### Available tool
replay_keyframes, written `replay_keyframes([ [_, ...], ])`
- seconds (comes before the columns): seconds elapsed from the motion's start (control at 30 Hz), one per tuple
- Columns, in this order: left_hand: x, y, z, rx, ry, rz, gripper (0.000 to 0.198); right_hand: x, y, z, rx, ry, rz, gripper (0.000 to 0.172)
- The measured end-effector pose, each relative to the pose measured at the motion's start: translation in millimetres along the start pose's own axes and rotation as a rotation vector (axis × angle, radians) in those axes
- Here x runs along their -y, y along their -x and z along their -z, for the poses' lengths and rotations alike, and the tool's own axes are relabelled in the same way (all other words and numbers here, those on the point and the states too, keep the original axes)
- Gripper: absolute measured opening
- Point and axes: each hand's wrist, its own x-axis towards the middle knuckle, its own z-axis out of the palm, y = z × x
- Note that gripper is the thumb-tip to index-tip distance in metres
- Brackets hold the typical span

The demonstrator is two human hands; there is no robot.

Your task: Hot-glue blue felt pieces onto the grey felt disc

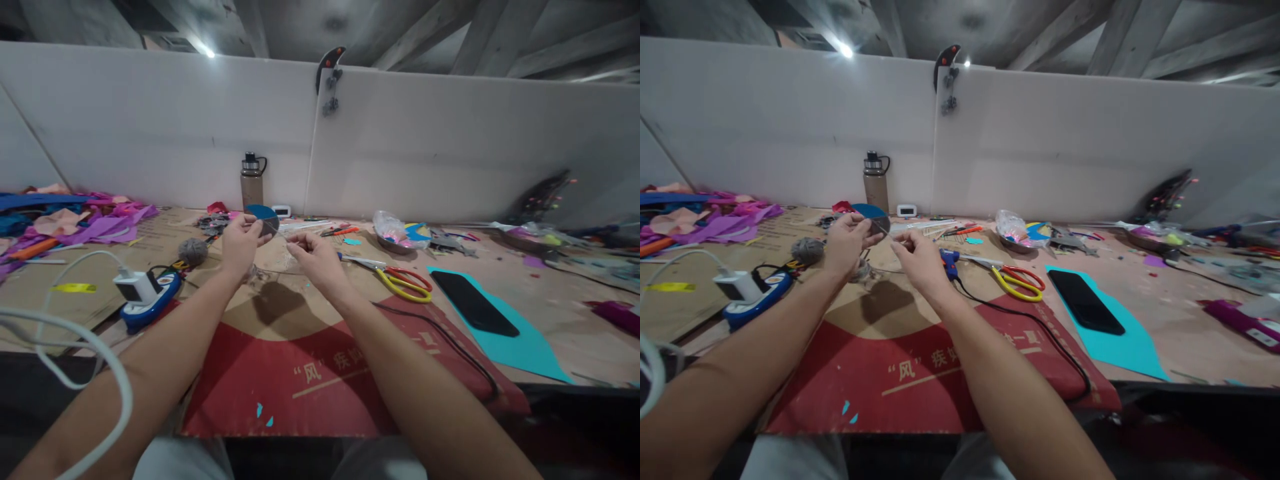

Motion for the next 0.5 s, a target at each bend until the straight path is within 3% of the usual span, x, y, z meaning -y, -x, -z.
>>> replay_keyframes([
  [0.13, -5.5, -22.7, 18.8, -0.175, 0.06, -0.017, 0.018, 6.1, 3.2, 7.4, 0.131, 0.092, -0.015, 0.017],
  [0.27, -20.3, -37.8, 34.4, -0.244, 0.214, -0.066, 0.014, 14.6, 5.5, 14.7, 0.23, 0.162, -0.083, 0.019],
  [0.37, -29.2, -44.0, 41.7, -0.308, 0.299, -0.105, 0.016, 19.0, 4.3, 19.1, 0.203, 0.123, -0.094, 0.02],
  [0.5, -30.0, -45.3, 43.3, -0.369, 0.308, -0.099, 0.017, 27.5, 3.6, 27.1, 0.1, -0.22, -0.012, 0.022],
])
